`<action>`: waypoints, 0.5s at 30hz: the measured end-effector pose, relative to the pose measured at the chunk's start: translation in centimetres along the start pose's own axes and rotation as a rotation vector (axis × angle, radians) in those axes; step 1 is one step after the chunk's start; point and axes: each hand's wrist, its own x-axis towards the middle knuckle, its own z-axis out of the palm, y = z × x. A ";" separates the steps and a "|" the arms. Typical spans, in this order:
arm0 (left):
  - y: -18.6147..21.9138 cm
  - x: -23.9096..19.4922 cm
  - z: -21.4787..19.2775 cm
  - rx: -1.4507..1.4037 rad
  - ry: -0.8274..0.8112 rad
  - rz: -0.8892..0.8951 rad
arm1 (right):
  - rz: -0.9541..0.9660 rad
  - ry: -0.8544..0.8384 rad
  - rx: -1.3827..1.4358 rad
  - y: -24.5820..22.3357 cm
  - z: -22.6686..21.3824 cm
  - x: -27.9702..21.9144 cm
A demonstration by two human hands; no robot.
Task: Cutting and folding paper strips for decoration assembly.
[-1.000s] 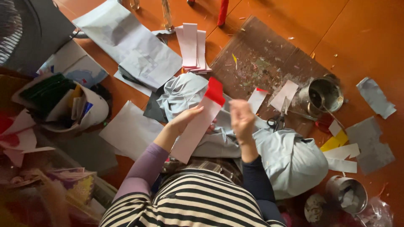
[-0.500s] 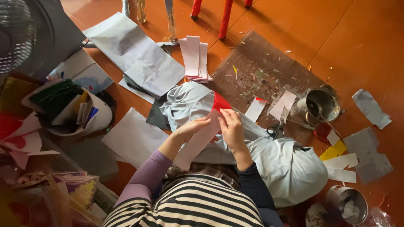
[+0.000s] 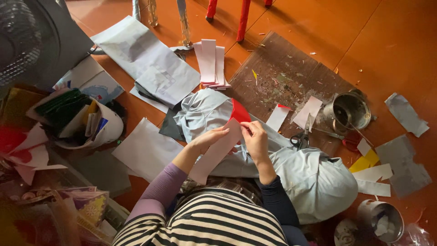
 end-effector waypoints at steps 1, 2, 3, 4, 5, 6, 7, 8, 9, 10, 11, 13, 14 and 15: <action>0.0 0.0 -0.1 0.000 0.001 -0.001 | 0.001 0.000 0.001 0.0 0.1 0.0; -0.1 0.0 -0.2 0.005 0.001 0.002 | 0.007 0.002 0.014 0.0 0.1 0.0; -0.1 0.0 -0.2 0.010 0.001 0.005 | 0.014 0.005 0.026 0.0 0.0 -0.1; -0.1 0.1 -0.2 0.010 0.001 0.004 | 0.015 0.005 0.027 0.1 0.1 -0.1; -0.1 0.1 -0.1 0.010 0.006 0.005 | 0.036 0.004 0.048 0.3 0.2 -0.1; 0.0 0.2 0.0 0.009 0.011 0.007 | 0.057 0.004 0.070 0.4 0.2 -0.1; -0.1 0.2 -0.1 0.009 0.012 0.006 | 0.058 0.004 0.070 0.4 0.3 -0.1; 0.0 0.2 -0.1 0.005 -0.007 0.021 | 0.071 0.009 0.081 0.5 0.3 -0.1; 0.0 0.3 -0.1 0.000 -0.026 0.037 | 0.083 0.013 0.093 0.5 0.3 -0.1; 0.1 0.2 0.1 0.001 -0.026 0.035 | 0.085 0.015 0.093 0.2 0.3 -0.1; 0.2 0.2 0.2 -0.011 -0.004 0.024 | 0.079 0.020 0.096 0.0 0.2 -0.2; 0.6 0.0 0.8 -0.025 0.016 0.012 | 0.075 0.025 0.097 -0.3 0.1 -0.2; 0.8 -0.1 1.1 -0.011 0.031 0.009 | 0.064 0.032 0.087 -0.3 0.2 -0.2; 1.0 -0.3 1.4 0.002 0.046 0.006 | 0.053 0.038 0.078 -0.3 0.2 -0.3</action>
